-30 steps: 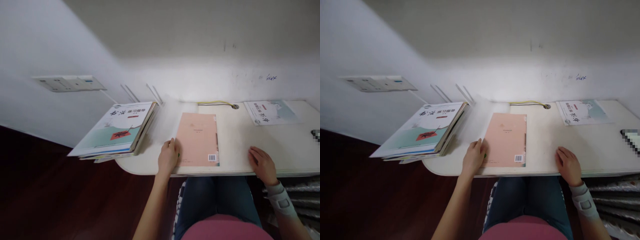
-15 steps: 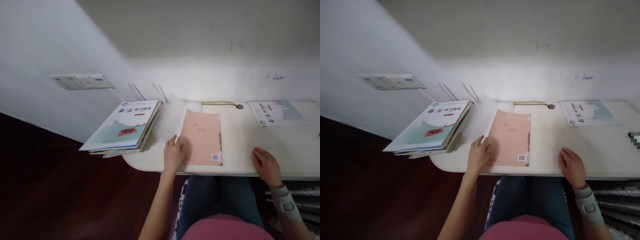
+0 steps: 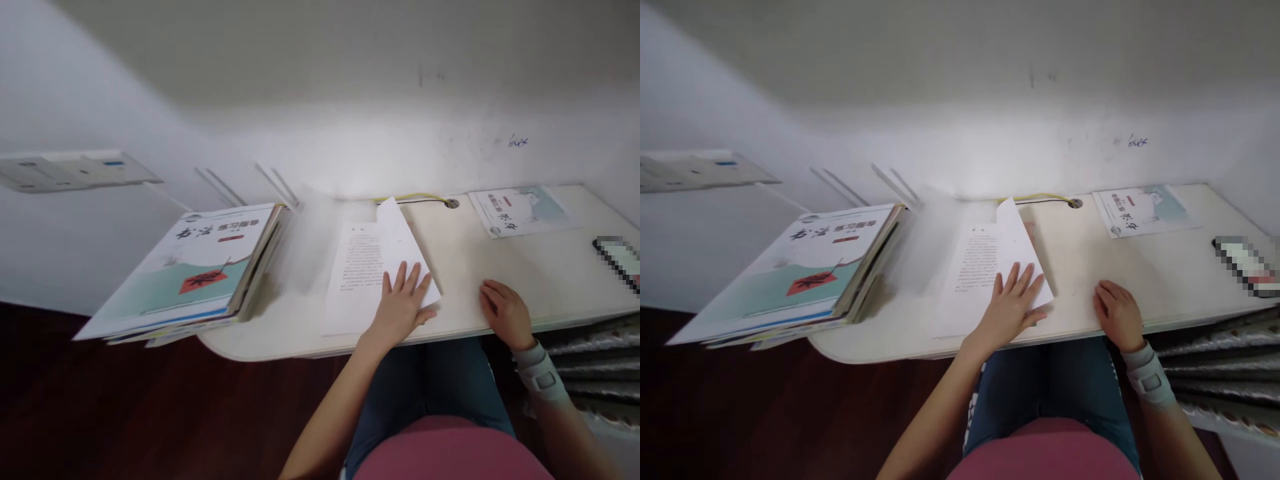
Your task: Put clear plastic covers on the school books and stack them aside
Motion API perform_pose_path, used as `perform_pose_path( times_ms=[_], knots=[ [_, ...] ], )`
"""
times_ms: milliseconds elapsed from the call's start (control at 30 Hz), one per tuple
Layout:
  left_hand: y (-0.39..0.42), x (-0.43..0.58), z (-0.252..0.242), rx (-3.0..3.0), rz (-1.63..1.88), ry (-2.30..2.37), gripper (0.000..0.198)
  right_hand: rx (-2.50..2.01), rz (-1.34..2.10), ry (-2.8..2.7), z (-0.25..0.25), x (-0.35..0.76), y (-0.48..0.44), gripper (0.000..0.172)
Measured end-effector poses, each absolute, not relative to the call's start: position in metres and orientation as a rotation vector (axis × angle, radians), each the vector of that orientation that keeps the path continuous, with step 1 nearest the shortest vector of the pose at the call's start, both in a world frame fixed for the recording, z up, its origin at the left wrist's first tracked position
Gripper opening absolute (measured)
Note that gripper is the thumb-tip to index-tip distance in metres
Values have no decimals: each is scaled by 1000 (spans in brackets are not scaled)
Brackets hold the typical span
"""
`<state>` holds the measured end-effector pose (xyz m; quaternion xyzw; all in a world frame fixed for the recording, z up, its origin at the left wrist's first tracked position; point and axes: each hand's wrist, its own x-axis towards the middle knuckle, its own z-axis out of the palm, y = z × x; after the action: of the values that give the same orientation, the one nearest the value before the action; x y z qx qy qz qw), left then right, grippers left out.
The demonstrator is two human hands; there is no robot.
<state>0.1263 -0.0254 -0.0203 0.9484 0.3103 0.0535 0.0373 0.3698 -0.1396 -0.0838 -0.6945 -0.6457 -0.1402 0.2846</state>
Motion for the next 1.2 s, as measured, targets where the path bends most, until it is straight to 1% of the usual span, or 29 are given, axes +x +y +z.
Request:
perform_pose_path(
  times_ms=[100,267,367,567,767,967,1200],
  knots=[
    [-27,148,-25,3029,200,889,63,-1882,-393,-1704,-82,368,-139,28],
    [-35,180,-40,3050,185,686,49,-1963,-373,-1671,-83,368,-137,34],
    [-39,193,-52,3039,158,611,46,-1963,-313,-1676,-84,370,-136,35],
    [-37,191,-56,3012,208,533,51,-1961,-250,-1673,-81,371,-136,33],
    [-36,192,-54,2975,198,536,52,-1917,-224,-1679,-79,371,-134,33],
    [-39,198,-53,2965,155,503,59,-1905,-190,-1596,-82,371,-134,35],
    [-42,202,-48,2970,124,510,60,-1883,-161,-1465,-80,370,-137,36]
  ],
)
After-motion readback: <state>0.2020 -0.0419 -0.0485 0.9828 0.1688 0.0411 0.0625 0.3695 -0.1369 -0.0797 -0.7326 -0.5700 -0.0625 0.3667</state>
